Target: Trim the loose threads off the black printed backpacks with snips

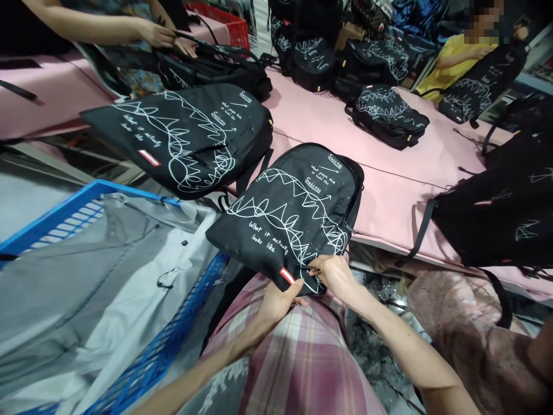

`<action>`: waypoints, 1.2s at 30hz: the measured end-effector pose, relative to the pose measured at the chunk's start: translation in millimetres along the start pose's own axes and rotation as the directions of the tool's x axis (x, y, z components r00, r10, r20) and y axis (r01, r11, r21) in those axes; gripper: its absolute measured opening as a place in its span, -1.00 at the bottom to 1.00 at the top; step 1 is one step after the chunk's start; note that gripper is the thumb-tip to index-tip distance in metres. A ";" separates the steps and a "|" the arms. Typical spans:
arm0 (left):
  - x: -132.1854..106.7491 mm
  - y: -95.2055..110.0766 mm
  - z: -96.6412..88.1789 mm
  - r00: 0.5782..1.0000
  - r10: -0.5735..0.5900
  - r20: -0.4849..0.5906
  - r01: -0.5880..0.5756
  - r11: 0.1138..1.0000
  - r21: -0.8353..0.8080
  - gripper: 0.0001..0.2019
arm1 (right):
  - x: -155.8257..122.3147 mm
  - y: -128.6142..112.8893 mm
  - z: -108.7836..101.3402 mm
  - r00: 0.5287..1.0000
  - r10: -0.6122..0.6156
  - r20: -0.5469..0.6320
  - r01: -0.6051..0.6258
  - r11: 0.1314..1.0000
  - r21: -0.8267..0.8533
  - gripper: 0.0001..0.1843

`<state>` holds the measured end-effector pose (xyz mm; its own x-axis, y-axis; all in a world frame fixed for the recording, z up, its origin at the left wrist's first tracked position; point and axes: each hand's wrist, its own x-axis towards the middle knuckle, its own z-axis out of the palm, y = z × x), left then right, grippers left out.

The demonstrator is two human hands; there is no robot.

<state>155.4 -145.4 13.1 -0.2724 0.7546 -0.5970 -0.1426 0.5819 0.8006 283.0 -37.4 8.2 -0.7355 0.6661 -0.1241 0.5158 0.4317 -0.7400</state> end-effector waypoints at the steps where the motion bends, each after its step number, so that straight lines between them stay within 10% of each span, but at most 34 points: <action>1: -0.6 1.4 -0.4 1.000 -0.005 -0.003 0.005 1.000 0.000 -0.83 | -0.9 1.0 3.2 1.000 0.015 0.002 -0.015 1.000 -0.006 -0.85; 12: -1.6 2.5 -2.1 1.000 -0.007 0.008 0.008 0.999 -0.036 -0.88 | -0.4 2.4 -4.8 0.999 -0.022 0.033 0.020 0.998 0.058 -0.86; 20: -2.5 0.6 -3.4 1.000 -0.027 0.001 0.027 0.999 -0.037 -0.90 | -3.0 4.1 14.4 0.996 -0.086 0.031 0.091 0.973 -0.212 -0.90; 27: 2.9 -10.1 -6.4 0.999 -0.009 0.037 0.011 0.999 -0.036 -0.86 | -7.5 8.4 -2.6 0.972 -0.230 0.048 0.232 0.972 -0.044 -0.82; 36: 4.3 -15.6 -17.5 0.990 0.120 0.074 -0.123 0.992 0.042 -0.78 | 3.4 1.5 -19.4 0.802 -0.450 0.393 0.597 0.647 -0.475 -0.79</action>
<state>139.8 -156.5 -1.1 -0.2165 0.8391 -0.4991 -0.0679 0.4970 0.8651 289.8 -22.6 19.5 -0.9946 0.1001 -0.0264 0.1035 0.9655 -0.2390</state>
